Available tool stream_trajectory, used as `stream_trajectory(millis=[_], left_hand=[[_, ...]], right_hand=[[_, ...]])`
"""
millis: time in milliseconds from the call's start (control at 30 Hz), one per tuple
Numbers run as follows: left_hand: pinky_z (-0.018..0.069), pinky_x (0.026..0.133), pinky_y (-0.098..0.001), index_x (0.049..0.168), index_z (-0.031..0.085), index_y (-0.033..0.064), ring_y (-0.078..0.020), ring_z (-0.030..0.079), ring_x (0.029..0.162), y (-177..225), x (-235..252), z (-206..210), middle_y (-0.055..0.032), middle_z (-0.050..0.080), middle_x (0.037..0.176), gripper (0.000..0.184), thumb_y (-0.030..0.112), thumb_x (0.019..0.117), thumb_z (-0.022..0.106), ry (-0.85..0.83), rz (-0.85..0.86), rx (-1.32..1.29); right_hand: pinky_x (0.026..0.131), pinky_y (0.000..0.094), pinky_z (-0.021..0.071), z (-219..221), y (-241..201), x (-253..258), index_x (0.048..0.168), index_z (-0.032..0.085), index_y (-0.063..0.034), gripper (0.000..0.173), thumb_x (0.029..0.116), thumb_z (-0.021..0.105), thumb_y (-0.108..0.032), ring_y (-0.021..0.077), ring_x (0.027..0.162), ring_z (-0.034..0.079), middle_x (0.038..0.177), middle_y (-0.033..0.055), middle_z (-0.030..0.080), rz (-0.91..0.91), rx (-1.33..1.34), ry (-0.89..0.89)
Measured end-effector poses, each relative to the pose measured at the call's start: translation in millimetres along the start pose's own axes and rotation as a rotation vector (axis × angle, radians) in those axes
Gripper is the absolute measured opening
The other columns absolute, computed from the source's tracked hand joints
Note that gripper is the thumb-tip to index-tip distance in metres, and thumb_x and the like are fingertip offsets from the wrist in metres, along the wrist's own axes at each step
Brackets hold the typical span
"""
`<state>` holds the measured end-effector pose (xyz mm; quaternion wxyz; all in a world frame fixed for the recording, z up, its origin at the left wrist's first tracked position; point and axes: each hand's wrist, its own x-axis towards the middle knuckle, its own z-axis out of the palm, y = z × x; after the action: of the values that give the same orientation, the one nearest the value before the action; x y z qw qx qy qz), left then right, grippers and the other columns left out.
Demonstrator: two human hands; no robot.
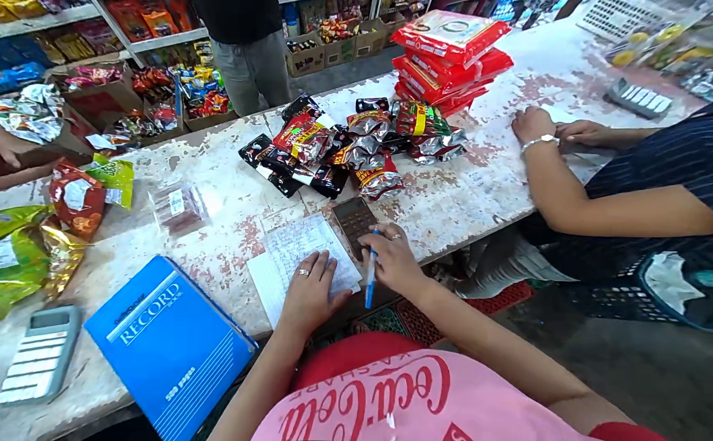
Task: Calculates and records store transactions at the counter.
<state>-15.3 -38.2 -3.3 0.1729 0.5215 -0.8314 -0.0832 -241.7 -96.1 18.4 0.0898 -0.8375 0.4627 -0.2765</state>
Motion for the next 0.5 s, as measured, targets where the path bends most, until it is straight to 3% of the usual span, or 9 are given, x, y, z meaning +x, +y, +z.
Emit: stream_trajectory(millis=[133, 267, 367, 500], left_hand=[[0.0415, 0.112, -0.0569, 0.139, 0.062, 0.0097, -0.0409, 0.049, 0.139, 1, 0, 1, -0.0121, 0.056, 0.149, 0.069, 0.062, 0.0996, 0.043, -0.014, 0.021, 0.018], [0.0410, 0.111, -0.0603, 0.140, 0.062, 0.0132, -0.0432, 0.047, 0.140, 1, 0, 0, -0.0104, 0.056, 0.150, 0.069, 0.064, 0.0987, 0.043, -0.026, 0.043, 0.026], [0.0410, 0.110, -0.0599, 0.141, 0.062, 0.0148, -0.0412, 0.048, 0.141, 0, 0, 1, -0.0085, 0.056, 0.150, 0.070, 0.067, 0.0982, 0.043, -0.021, 0.048, 0.031], [0.0421, 0.110, -0.0550, 0.142, 0.061, 0.0145, -0.0356, 0.050, 0.139, -2, 0, 1, -0.0069, 0.055, 0.152, 0.070, 0.067, 0.0985, 0.041, -0.016, 0.061, 0.043]], right_hand=[[0.109, 0.0672, 0.0361, -9, 1, -19, 0.107, 0.071, -0.0063, 0.021, 0.0967, 0.056, -0.016, 0.0398, 0.118, 0.064, 0.102, 0.0090, 0.076, 0.043, 0.011, -0.019], [0.110, 0.0635, 0.0383, -4, 0, 4, 0.110, 0.071, -0.0051, 0.023, 0.0966, 0.057, -0.017, 0.0401, 0.121, 0.063, 0.108, 0.0097, 0.076, 0.065, 0.028, -0.017], [0.112, 0.0632, 0.0353, 0, 4, 13, 0.113, 0.070, -0.0058, 0.024, 0.0976, 0.057, -0.018, 0.0397, 0.126, 0.060, 0.111, 0.0100, 0.075, 0.104, 0.037, -0.071], [0.111, 0.0609, 0.0382, -13, 18, 0, 0.107, 0.072, -0.0053, 0.023, 0.0967, 0.056, -0.017, 0.0389, 0.117, 0.064, 0.104, 0.0096, 0.076, 0.145, 0.008, 0.022]])
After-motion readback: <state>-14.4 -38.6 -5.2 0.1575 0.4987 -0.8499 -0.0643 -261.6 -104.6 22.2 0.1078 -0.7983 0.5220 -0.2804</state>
